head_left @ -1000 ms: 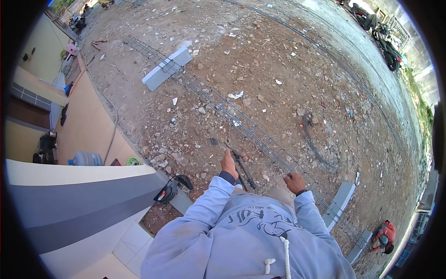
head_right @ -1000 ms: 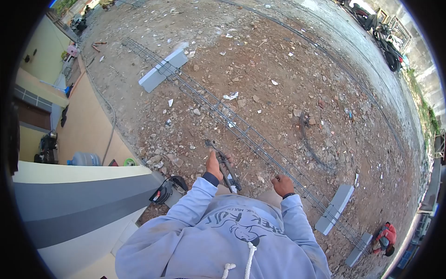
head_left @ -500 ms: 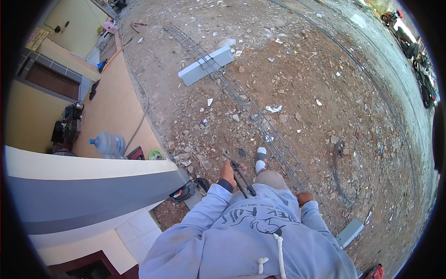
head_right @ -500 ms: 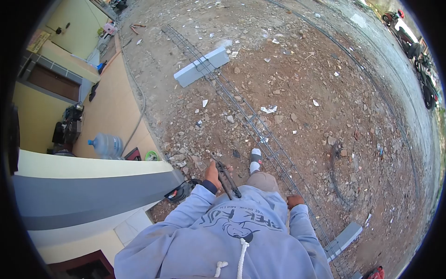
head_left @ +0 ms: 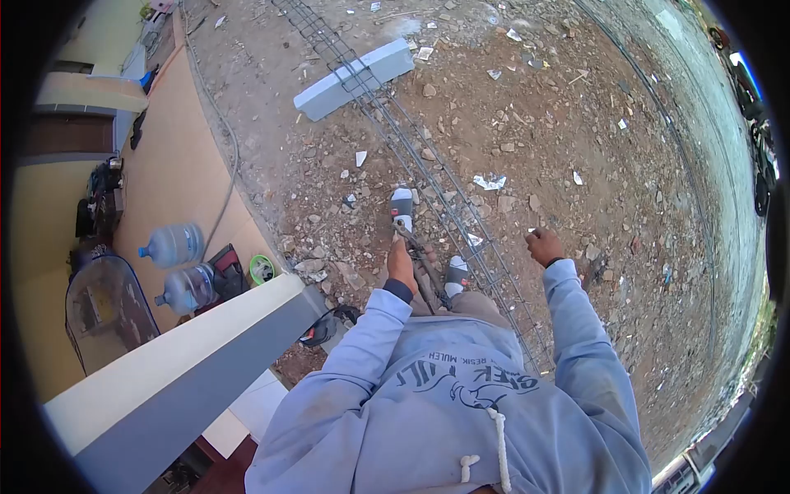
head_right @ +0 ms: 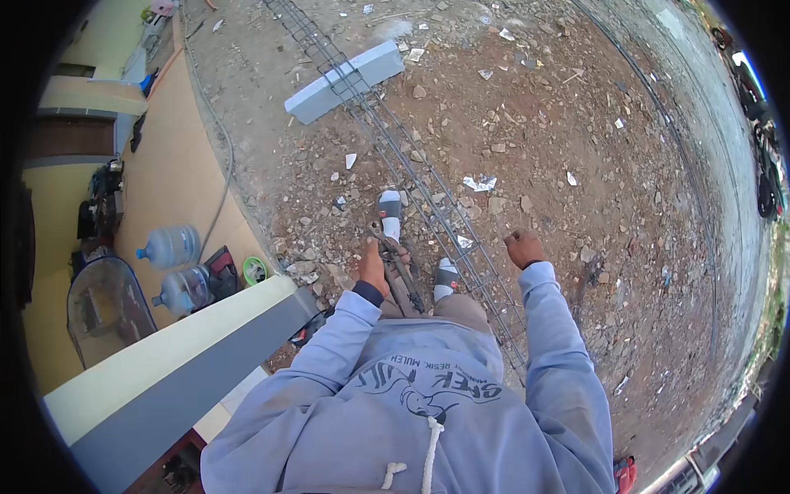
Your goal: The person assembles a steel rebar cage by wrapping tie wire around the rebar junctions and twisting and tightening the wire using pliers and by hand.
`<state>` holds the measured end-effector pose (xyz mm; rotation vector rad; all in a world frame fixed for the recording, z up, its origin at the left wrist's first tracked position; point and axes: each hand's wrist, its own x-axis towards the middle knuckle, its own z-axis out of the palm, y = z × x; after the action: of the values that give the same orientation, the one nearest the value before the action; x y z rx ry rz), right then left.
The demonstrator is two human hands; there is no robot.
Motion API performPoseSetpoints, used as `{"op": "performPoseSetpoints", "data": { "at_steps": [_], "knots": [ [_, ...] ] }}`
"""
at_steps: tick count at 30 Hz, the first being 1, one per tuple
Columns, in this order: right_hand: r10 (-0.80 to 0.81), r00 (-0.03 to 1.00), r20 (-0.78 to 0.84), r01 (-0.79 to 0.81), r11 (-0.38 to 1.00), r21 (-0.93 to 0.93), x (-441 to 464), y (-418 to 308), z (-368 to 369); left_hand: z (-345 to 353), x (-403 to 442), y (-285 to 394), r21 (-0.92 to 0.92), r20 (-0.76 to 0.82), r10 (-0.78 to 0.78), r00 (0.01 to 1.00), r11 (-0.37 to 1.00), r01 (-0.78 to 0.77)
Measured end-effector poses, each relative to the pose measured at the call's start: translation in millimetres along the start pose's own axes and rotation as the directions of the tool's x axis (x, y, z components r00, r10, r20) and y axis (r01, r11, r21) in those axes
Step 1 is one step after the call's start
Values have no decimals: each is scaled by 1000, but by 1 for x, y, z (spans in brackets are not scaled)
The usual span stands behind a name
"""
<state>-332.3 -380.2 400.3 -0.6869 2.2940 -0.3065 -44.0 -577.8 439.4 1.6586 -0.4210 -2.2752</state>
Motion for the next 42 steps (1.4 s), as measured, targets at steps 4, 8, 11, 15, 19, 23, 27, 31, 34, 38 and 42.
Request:
{"op": "performPoseSetpoints", "data": {
  "at_steps": [4, 8, 11, 15, 19, 23, 27, 31, 34, 38, 42],
  "knots": [
    [233, 969, 88, -242, 963, 119, 22, -33, 2, 17, 52, 17, 127, -110, -264, 958, 953, 277],
    [337, 917, 212, -342, 940, -16, 50, -54, 40, 42, 125, 44, 259, -123, -402, 907, 870, 420],
    [404, 862, 307, -392, 914, -102, 103, -63, 82, 50, 166, 69, 278, -120, -419, 900, 856, 436],
    [283, 944, 169, -282, 959, -32, 245, -72, 130, 7, 210, 58, 198, -195, -511, 837, 815, 544],
    [205, 964, 171, -197, 978, -67, 392, -98, 154, 9, 222, 62, 346, -199, -520, 831, 756, 556],
    [312, 940, 136, -280, 936, -212, 488, -98, 200, 14, 240, 76, 297, -179, -558, 810, 754, 585],
    [245, 947, 209, -111, 856, -505, 531, -93, 230, 15, 245, 89, 202, -269, -556, 787, 766, 610],
    [300, 927, 224, -205, 908, -367, 534, -74, 260, 16, 249, 90, 181, -242, -578, 779, 762, 622],
    [195, 978, 79, -177, 964, -200, 483, -107, 229, 10, 251, 86, 149, -244, -553, 797, 790, 594],
    [16, 1000, 18, -16, 1000, -22, 414, -132, 178, 3, 253, 97, 221, -227, -552, 802, 773, 594],
    [108, 992, -69, -111, 993, -47, 343, -159, 114, -16, 243, 100, 293, -180, -492, 852, 800, 524]
  ]
}}
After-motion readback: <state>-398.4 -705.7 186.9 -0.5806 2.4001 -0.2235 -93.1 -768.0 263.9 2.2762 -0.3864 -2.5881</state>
